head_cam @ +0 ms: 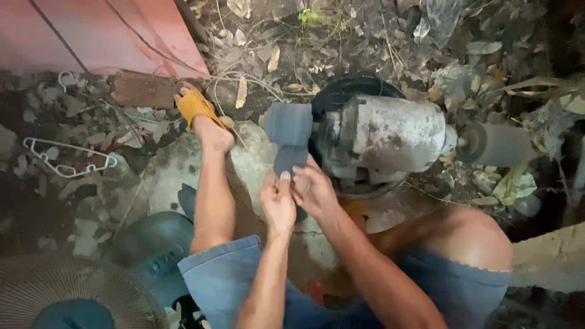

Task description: Shaping a shoe component using a bench grinder

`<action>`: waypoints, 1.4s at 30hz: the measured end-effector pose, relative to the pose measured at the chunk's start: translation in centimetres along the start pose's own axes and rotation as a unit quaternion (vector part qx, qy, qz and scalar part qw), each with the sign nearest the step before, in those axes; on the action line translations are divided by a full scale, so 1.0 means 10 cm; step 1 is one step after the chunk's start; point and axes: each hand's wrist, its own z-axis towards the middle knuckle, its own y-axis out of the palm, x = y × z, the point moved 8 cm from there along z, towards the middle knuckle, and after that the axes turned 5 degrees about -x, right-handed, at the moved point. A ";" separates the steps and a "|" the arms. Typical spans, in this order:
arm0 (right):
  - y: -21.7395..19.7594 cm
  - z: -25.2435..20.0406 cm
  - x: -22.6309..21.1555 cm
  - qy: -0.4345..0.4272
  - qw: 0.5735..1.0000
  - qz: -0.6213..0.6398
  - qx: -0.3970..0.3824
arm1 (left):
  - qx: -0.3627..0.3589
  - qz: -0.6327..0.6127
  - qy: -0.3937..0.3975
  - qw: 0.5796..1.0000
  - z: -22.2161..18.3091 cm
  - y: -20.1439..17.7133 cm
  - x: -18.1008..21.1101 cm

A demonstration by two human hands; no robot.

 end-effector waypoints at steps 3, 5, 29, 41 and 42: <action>-0.04 0.01 0.08 -0.012 0.999 -0.020 -0.039 | 0.005 -0.011 -0.006 1.000 -0.19 0.08 0.17; -0.06 0.04 0.10 -0.015 0.999 -0.004 -0.047 | 0.021 -0.059 -0.003 0.998 -0.14 0.06 0.02; 0.20 -0.05 -0.15 0.037 0.997 0.062 0.029 | 0.001 -0.027 -0.077 0.997 0.26 0.12 -0.25; 0.08 0.05 0.11 0.000 0.998 0.018 -0.064 | 0.000 -0.171 -0.117 0.978 0.38 0.18 -0.26; 0.11 0.02 0.10 -0.003 0.998 0.019 -0.065 | -0.002 -0.170 -0.116 0.979 0.32 0.13 -0.23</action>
